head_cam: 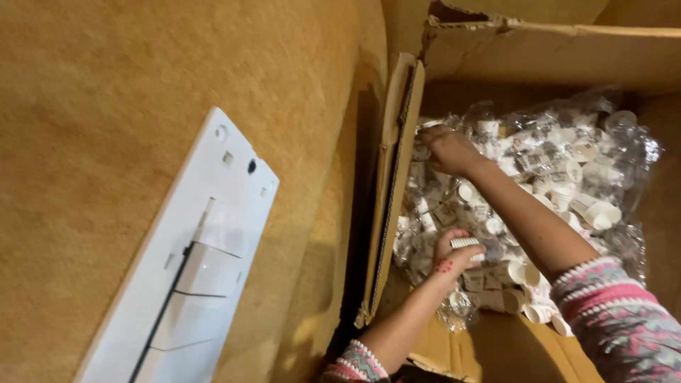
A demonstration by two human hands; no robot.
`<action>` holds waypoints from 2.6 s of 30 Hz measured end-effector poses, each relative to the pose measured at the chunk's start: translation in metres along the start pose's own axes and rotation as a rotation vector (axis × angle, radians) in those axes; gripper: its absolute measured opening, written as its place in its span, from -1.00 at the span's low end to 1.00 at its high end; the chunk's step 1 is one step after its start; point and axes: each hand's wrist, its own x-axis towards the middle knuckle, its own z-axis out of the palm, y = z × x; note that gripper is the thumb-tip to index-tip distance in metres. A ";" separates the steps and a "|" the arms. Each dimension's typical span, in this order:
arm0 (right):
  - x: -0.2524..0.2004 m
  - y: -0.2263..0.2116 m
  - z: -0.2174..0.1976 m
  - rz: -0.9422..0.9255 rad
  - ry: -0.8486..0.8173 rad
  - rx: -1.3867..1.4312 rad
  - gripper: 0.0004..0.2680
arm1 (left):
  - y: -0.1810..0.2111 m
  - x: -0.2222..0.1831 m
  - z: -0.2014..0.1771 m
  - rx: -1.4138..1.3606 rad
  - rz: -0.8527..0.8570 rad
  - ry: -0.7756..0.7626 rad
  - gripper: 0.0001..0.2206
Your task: The recorder is picking up, inspecting, and organizing small paper cups within a cardboard shipping box.
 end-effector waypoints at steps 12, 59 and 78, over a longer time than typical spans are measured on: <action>0.007 -0.005 -0.013 0.176 -0.322 -0.507 -0.72 | 0.009 0.031 0.022 0.057 0.203 -0.161 -0.58; -0.227 0.006 -0.015 0.400 0.313 0.628 -0.73 | 0.055 0.011 0.016 -0.359 0.108 -0.084 -0.68; -0.224 -0.023 0.047 0.101 0.070 -0.029 -0.82 | 0.059 0.013 0.011 -0.463 0.138 0.087 -0.56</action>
